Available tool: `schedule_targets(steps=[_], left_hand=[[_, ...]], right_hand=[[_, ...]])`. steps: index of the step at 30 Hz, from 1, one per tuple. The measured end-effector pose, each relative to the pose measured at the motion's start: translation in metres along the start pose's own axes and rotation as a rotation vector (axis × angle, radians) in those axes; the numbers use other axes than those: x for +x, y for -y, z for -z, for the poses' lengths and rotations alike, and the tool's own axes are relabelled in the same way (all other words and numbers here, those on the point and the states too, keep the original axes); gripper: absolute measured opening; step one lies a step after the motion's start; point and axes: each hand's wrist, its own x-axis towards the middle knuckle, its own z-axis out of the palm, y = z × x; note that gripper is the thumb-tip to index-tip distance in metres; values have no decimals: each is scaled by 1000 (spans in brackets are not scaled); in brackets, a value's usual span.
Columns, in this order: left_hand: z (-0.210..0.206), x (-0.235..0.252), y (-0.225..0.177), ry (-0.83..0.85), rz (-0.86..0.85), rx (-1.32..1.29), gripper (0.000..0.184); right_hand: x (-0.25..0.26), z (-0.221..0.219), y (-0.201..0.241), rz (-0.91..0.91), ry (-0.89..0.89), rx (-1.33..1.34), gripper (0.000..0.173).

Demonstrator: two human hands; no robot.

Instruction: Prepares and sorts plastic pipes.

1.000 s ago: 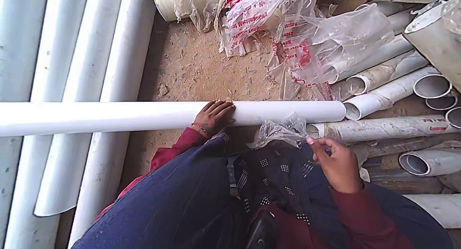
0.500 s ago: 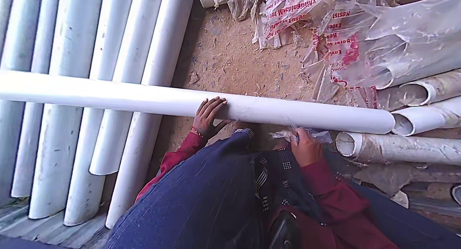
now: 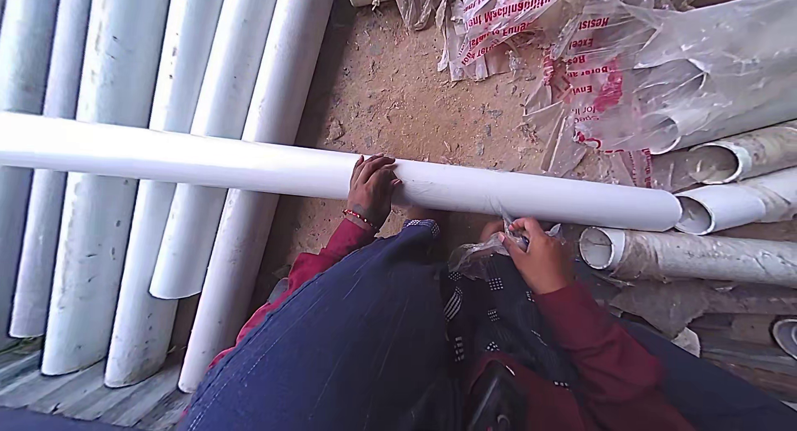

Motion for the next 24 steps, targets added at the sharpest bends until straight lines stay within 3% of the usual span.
schedule_targets(steps=[2,5,7,9,13,14,15,17,18,20,22,24], left_hand=[[-2,0,-3,44,-45,-119,16],[-10,-5,-4,166,-137,-365,32],[-14,-5,-6,302,-196,-467,42],[-13,-2,-9,438,-207,-611,39],[4,6,-24,684,59,-1252,15],[8,7,-29,675,115,-1271,11],[11,6,-32,589,115,-1108,9],[18,13,-33,361,7,-537,14],[22,19,-38,345,17,-300,21],[25,31,-62,528,175,41,50],[1,12,-20,438,-204,141,82],[-25,-3,-5,312,-382,235,72]], right_hand=[[-1,0,1,-9,4,11,39],[-3,6,-1,10,-80,103,34],[1,15,-6,79,-294,163,30],[14,34,-16,111,-517,175,30],[39,78,-44,24,-680,189,37],[40,82,-48,17,-679,204,38],[39,82,-49,37,-685,211,37],[33,68,-41,141,-729,216,31],[28,54,-33,224,-766,220,28],[18,22,-14,405,-782,232,25],[11,-8,4,491,-710,270,30],[7,-23,13,438,-645,358,31]])
